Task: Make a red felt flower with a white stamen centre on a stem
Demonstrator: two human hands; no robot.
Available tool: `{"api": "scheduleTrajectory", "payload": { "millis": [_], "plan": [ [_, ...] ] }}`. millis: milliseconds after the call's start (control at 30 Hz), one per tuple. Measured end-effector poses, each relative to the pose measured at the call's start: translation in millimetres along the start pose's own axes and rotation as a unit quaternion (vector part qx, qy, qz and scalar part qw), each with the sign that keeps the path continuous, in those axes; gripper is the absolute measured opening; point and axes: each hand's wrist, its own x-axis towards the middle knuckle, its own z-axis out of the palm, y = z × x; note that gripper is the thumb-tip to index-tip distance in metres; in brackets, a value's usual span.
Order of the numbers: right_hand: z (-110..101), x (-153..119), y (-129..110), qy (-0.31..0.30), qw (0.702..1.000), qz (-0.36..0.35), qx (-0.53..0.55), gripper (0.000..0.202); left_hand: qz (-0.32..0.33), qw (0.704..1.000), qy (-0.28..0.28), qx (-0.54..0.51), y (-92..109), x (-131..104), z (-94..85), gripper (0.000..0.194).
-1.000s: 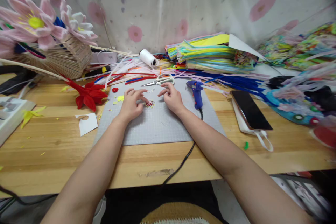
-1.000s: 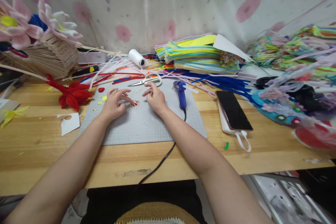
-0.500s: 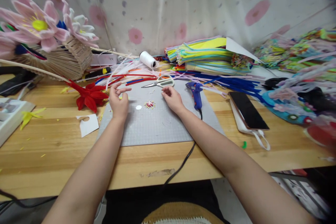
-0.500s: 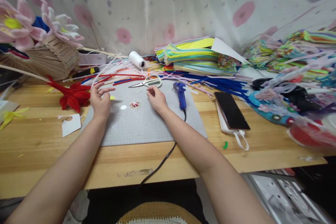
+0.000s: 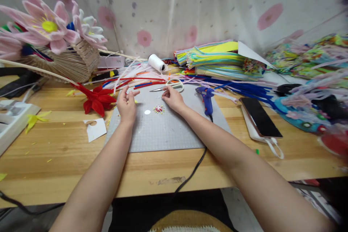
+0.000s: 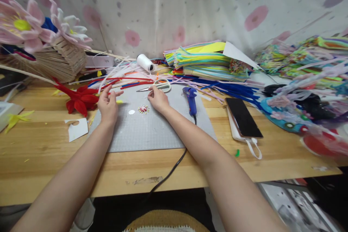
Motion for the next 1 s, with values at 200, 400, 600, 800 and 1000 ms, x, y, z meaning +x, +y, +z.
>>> {"api": "scheduleTrajectory", "payload": {
  "millis": [200, 400, 600, 800, 1000],
  "plan": [
    [6, 2, -3, -0.006, 0.998, -0.023, -0.052, 0.026, -0.001, 0.999, 0.002, 0.037, 5, -2, -2.0, 0.032],
    [-10, 11, 1, -0.025, 0.978, 0.032, 0.203, 0.025, -0.001, 0.999, -0.009, 0.042, 7, -4, -1.9, 0.032],
    [-51, 13, 1, -0.063, 0.942, 0.063, 0.324, 0.02, 0.016, 0.999, -0.017, 0.046, 8, -5, -2.1, 0.034],
    [-49, 10, 3, -0.03, 0.959, 0.054, 0.276, 0.018, 0.047, 0.992, -0.082, 0.079, 12, -12, 1.9, 0.042],
    [-43, 6, -4, -0.057, 0.937, 0.085, 0.333, 0.022, 0.046, 0.986, -0.133, 0.088, 18, -18, 6.4, 0.044]
  ]
}}
